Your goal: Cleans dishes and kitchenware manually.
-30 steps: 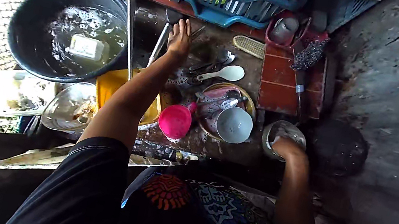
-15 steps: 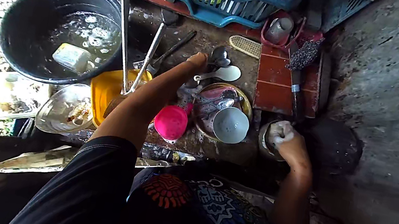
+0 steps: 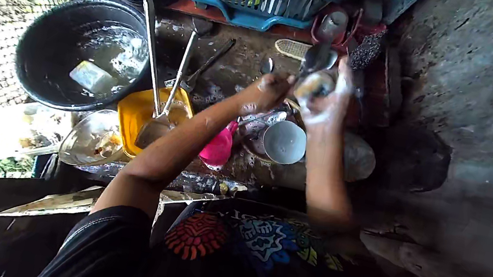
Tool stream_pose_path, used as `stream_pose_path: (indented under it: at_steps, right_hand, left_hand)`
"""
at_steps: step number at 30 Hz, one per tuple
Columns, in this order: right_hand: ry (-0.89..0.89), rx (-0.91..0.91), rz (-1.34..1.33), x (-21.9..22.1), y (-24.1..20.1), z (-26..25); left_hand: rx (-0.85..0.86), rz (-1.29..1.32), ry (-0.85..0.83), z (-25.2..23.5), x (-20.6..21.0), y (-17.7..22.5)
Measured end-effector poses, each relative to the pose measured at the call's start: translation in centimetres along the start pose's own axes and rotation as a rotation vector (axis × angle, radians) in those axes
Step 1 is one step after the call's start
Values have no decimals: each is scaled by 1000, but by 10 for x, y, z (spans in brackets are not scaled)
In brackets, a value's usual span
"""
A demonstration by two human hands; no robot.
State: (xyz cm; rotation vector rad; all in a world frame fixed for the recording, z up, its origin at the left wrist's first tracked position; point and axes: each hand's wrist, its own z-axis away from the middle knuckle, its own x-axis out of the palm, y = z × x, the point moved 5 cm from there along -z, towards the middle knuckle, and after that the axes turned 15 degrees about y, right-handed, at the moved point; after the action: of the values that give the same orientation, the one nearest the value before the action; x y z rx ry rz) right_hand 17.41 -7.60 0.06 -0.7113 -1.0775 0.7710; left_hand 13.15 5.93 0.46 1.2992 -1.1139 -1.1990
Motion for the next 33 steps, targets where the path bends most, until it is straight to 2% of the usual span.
stream_pose_path:
  at_steps: [3, 5, 8, 10, 11, 12, 13, 15, 16, 17, 19, 22, 24, 25, 28, 29, 31, 33]
  right_hand:
    - [-86, -224, 132, 22, 10, -4]
    - [-45, -536, 296, 23, 5, -4]
    - [-34, -1054, 607, 10, -13, 7]
    - [-49, -1187, 740, 5, -24, 16]
    - [-71, -1145, 748, 4, -25, 14]
    - [-129, -1012, 697, 3, -23, 9]
    - [-237, -798, 582, 2, -16, 2]
    - [-471, -292, 178, 6, 6, -2]
    - [-517, -125, 28, 8, 16, 2]
    - [-495, -78, 13, 10, 20, 9]
    - [-288, -248, 240, 5, 16, 18]
    - [-61, -501, 568, -10, 7, 19]
    - [14, -630, 687, -15, 0, 16]
    - [-14, -688, 729, -18, -4, 14]
    - [-28, -1032, 679, -18, -26, 16]
    - [-24, -999, 595, -17, -35, 12]
    - [-90, -707, 421, -18, -41, -9]
    - [-334, -481, 438, -10, -28, -12]
  left_hand:
    - [-180, 115, -15, 26, 18, 0]
    - [-212, 94, 10, 34, 12, 2]
    - [-68, -107, 33, 36, -3, -13]
    - [9, -209, 76, 35, -10, -19]
    - [18, -223, 84, 35, -11, -19]
    - [21, -201, 77, 35, -10, -19]
    - [2, -132, 49, 36, -6, -17]
    - [-133, 90, -47, 43, 7, -10]
    - [-210, 177, -96, 47, 14, -8]
    - [-263, 210, -106, 50, 17, -9]
    - [-255, 131, -36, 48, 17, -15]
    - [-113, -124, 60, 47, 14, -17]
    - [-11, -265, 57, 49, 12, -9]
    - [38, -329, 44, 49, 11, -4]
    - [169, -572, 30, 55, 1, 5]
    - [188, -693, 30, 58, -3, 6]
    - [87, -979, -11, 67, -3, 15]
    - [1, -1180, 8, 72, 3, 18]
